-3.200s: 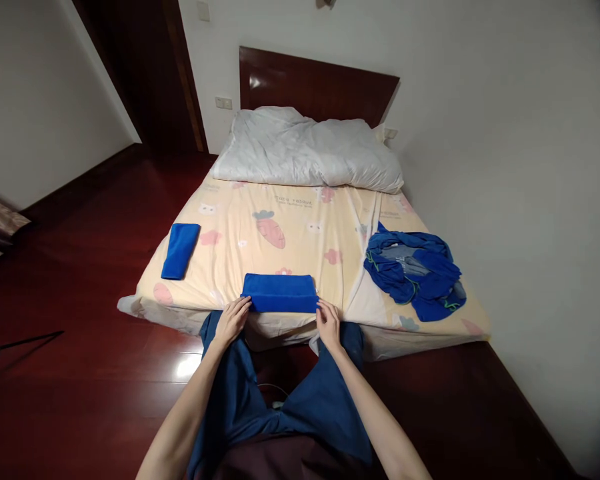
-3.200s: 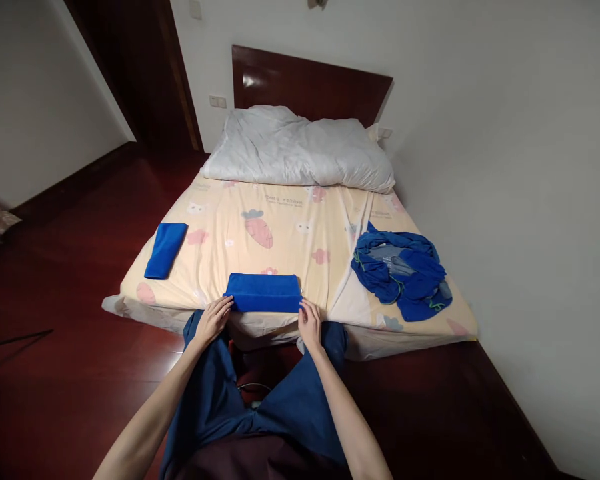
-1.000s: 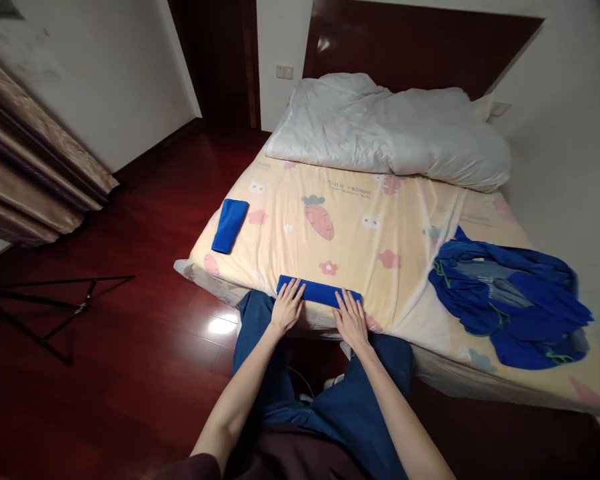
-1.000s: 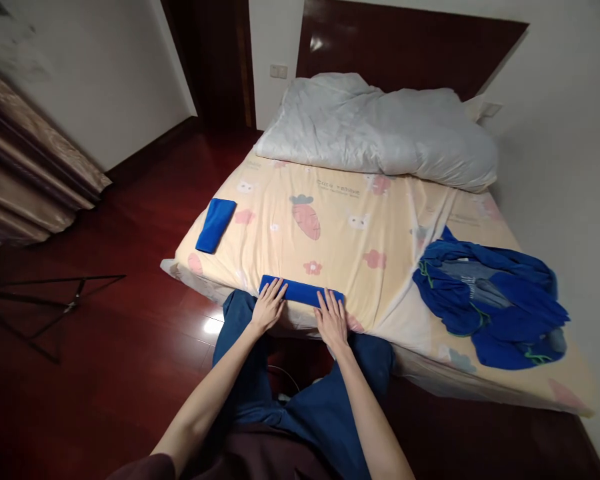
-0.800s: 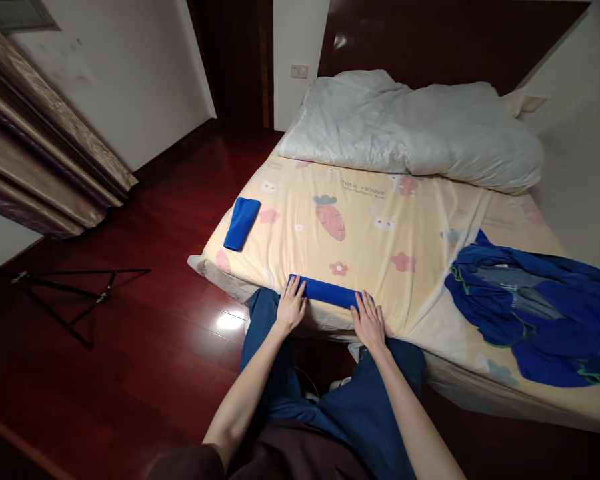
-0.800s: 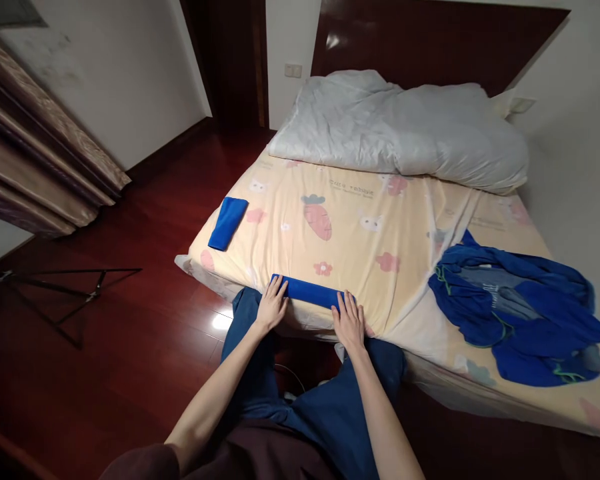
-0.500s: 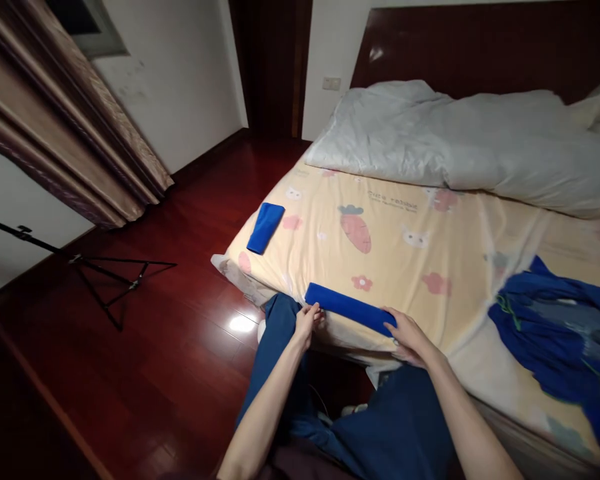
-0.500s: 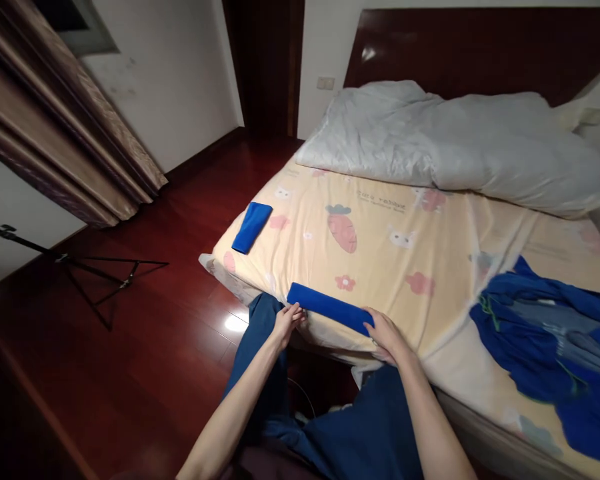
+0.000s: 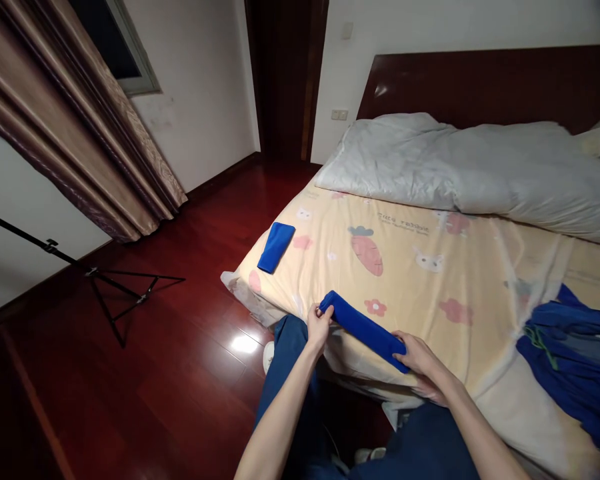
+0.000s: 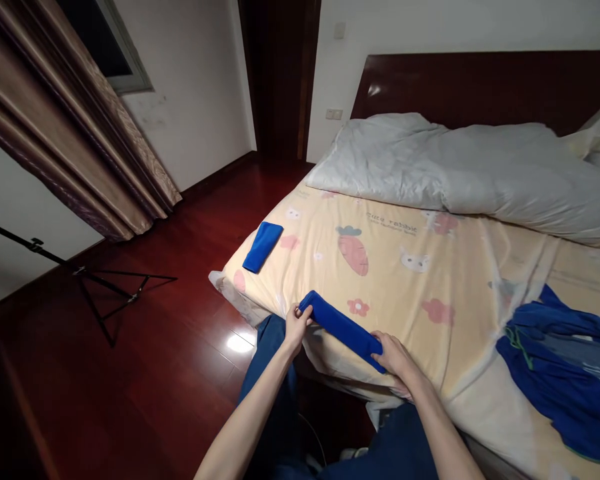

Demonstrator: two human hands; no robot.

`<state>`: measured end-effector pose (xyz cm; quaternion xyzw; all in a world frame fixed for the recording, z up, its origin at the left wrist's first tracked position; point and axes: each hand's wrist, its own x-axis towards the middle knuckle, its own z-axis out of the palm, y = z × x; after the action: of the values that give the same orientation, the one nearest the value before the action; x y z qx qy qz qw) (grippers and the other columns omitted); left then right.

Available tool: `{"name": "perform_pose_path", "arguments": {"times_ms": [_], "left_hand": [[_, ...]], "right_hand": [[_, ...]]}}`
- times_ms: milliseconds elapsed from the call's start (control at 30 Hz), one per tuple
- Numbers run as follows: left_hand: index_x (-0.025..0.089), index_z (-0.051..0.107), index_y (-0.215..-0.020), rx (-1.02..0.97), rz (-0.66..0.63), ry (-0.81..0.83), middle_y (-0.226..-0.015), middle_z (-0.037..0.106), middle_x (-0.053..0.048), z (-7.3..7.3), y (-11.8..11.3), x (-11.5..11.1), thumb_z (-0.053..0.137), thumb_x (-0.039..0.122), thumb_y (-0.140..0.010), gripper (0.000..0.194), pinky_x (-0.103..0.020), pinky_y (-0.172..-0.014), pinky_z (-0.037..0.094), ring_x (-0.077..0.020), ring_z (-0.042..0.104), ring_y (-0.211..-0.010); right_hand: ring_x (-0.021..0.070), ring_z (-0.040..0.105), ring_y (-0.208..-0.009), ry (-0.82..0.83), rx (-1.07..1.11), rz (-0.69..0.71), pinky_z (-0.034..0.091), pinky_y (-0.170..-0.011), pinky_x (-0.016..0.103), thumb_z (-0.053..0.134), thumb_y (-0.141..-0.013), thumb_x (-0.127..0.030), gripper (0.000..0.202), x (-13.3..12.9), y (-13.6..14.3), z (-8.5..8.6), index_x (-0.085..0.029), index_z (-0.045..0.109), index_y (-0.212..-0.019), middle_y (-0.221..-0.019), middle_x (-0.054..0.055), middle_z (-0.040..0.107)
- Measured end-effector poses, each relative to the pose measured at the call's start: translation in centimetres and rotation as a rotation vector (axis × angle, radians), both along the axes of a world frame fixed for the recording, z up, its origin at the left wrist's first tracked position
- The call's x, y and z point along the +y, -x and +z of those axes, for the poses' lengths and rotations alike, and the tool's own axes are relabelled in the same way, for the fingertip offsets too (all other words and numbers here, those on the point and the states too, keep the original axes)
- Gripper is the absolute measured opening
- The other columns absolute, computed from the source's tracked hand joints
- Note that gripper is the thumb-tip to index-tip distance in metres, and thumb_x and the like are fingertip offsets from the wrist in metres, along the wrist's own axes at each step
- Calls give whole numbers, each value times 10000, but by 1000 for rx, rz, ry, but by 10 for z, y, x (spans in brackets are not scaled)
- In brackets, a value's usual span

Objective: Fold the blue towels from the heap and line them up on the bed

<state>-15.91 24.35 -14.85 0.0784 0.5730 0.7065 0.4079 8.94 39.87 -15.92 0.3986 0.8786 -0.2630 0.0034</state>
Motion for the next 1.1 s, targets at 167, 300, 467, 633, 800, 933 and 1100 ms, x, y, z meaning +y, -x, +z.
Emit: {"name": "perform_pose_path", "arguments": {"times_ms": [167,300,467,633,800,933,1100], "left_hand": [[173,632,-950,281,-134,-274,-985,700,-121,80,72,22,801,429,-750,366,-330,-856,531,-209,674,-945],[171,662,-1072,650,-420,-364,-1048,703,-88,151,150,31,732,451,-834,375,-331,-865,530,-218,668,-984],[164,674,-1055,933,-521,-241,-1015,698,-63,195,228,33,737,457,-826,377,-347,-857,535,-223,669,-950],[156,633,-1035,928,-507,-163,-1009,691,-63,196,270,32,724,484,-817,405,-372,-879,530,-232,663,-965],[154,613,-1046,911,-486,-112,-1019,682,-68,189,287,37,714,508,-815,435,-337,-853,521,-221,653,-959],[153,627,-1042,941,-460,-110,-1015,683,-70,189,290,48,700,520,-821,435,-317,-827,519,-219,649,-957],[155,650,-1050,978,-441,-110,-1016,692,-70,181,291,61,683,506,-843,409,-313,-831,520,-213,654,-947]], "right_hand": [[297,723,-933,-45,173,28,548,-826,344,712,-701,-313,274,-11,68,19,-201,761,-946,-961,102,762],[299,716,-883,-33,338,-26,536,-786,352,718,-723,-282,194,-29,166,24,-175,751,-882,-944,123,768],[248,689,-763,48,476,-66,496,-632,297,752,-692,-183,165,-48,293,8,-156,735,-854,-875,106,762],[251,670,-799,-23,452,-96,472,-642,292,767,-740,-269,164,-56,365,-11,-145,734,-841,-849,116,739],[262,687,-882,18,459,-104,480,-697,293,744,-815,-342,249,-60,380,-17,-135,748,-956,-933,128,745],[267,690,-930,13,488,-104,498,-755,304,740,-831,-353,241,-59,383,-23,-158,741,-973,-974,118,746],[283,667,-1024,-16,512,-36,516,-857,352,725,-854,-350,251,-58,387,-39,-149,718,-1004,-1023,136,738]]}}
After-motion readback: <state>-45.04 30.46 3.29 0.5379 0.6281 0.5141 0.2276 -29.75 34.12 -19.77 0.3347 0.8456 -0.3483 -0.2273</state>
